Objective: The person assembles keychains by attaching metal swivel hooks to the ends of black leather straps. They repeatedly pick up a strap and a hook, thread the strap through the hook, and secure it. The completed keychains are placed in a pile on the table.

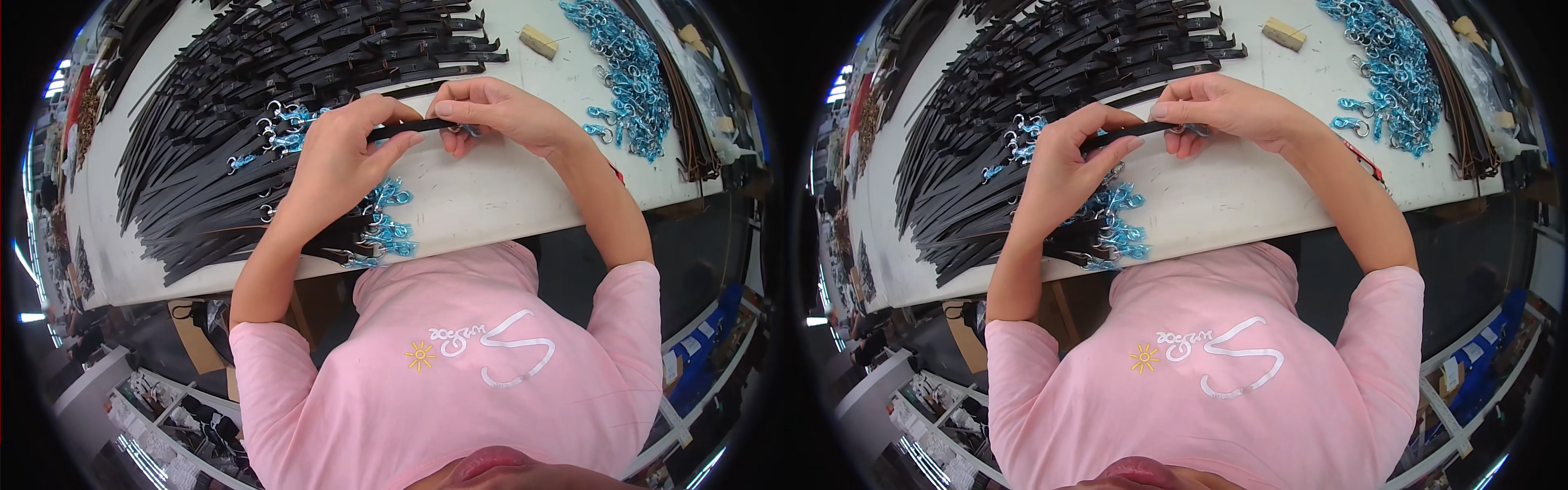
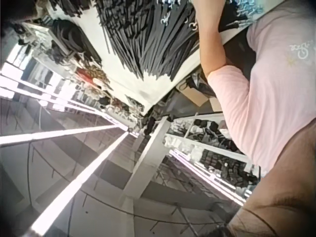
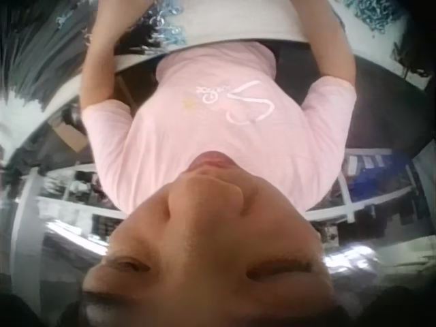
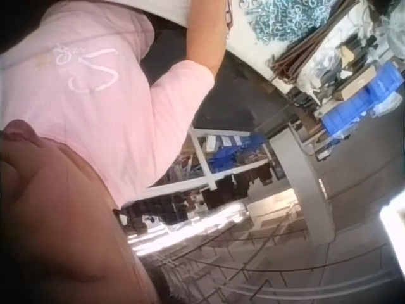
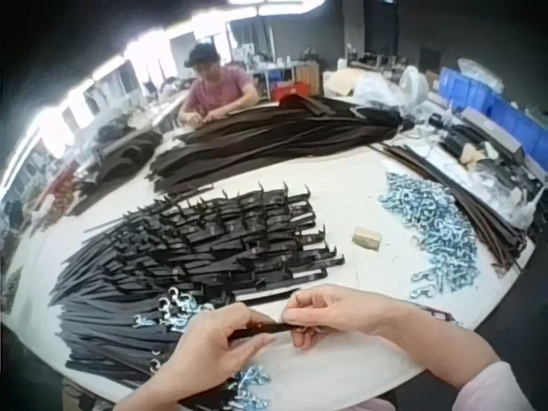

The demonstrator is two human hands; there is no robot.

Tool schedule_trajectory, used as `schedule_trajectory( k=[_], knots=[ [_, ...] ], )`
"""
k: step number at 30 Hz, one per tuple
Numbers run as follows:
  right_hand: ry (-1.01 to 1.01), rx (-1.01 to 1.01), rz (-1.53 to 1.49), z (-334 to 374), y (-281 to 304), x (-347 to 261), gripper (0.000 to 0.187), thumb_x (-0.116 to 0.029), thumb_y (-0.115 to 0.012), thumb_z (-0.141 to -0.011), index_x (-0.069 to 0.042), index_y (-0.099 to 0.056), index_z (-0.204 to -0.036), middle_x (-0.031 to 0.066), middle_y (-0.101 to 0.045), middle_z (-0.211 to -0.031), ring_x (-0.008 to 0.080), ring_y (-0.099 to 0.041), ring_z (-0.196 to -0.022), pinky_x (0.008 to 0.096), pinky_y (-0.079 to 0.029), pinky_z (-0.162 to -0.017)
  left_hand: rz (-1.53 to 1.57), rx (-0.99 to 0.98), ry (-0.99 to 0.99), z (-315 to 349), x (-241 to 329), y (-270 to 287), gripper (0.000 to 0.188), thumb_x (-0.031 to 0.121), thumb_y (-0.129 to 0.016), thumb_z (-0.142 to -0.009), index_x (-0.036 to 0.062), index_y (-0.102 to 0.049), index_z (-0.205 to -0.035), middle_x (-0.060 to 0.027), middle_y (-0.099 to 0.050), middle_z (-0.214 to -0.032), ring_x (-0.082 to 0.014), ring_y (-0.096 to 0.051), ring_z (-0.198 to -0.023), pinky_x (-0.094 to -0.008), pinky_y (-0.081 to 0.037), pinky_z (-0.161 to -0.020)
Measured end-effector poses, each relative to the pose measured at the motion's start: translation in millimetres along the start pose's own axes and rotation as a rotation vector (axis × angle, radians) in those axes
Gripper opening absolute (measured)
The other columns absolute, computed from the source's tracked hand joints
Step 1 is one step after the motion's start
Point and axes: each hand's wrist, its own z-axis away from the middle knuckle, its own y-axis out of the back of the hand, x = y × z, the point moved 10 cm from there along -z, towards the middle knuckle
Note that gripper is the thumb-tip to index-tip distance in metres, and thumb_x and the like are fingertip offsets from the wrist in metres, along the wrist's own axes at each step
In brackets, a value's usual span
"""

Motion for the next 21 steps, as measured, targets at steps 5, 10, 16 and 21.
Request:
schedule_trajectory(
  k=[5, 10, 16, 21],
  knots=[
    [-0.048, -0.129, 0.023, -6.7, -9.6, 8.6, 0.027, -0.033, -0.062, -0.096, -0.009, -0.062, -0.086, 0.0010, -0.066, -0.084, 0.0065, -0.057, -0.071, 0.0223, -0.043, -0.064, -0.072, -0.009, -0.028, 0.3, 7.9, -3.3, 0.016, 0.013, -0.074, -0.083, 0.0052, -0.072, -0.097, -0.0073, -0.065, -0.081, -0.0225, -0.055, -0.057, -0.0305, -0.043, -0.052],
    [0.069, 0.013, 0.050, -12.9, -11.6, 12.5, 0.027, -0.032, -0.059, -0.098, -0.012, -0.053, -0.081, -0.0062, -0.050, -0.074, 0.0037, -0.048, -0.068, 0.0211, -0.036, -0.063, -0.135, 0.027, -0.086, 1.6, 4.7, -8.1, 0.016, 0.013, -0.074, -0.083, 0.0058, -0.072, -0.098, -0.0070, -0.062, -0.079, -0.0218, -0.053, -0.056, -0.0315, -0.042, -0.052],
    [0.045, -0.023, 0.003, -4.6, -6.1, 8.9, 0.023, -0.027, -0.054, -0.100, -0.008, -0.060, -0.090, -0.0007, -0.058, -0.079, 0.0072, -0.053, -0.073, 0.0236, -0.043, -0.070, -0.145, 0.000, -0.023, 0.4, 0.4, -12.3, 0.017, 0.015, -0.074, -0.084, 0.0053, -0.071, -0.098, -0.0066, -0.060, -0.078, -0.0215, -0.053, -0.055, -0.0315, -0.042, -0.052],
    [0.098, -0.016, 0.125, -3.2, -2.0, 5.6, 0.024, -0.025, -0.051, -0.101, -0.004, -0.062, -0.095, 0.0004, -0.060, -0.080, 0.0088, -0.055, -0.074, 0.0250, -0.045, -0.074, -0.205, -0.020, -0.038, 1.6, -3.2, -15.1, 0.019, 0.006, -0.073, -0.084, 0.0021, -0.071, -0.103, -0.0051, -0.061, -0.079, -0.0113, -0.052, -0.059, -0.0248, -0.040, -0.051]
  ],
)
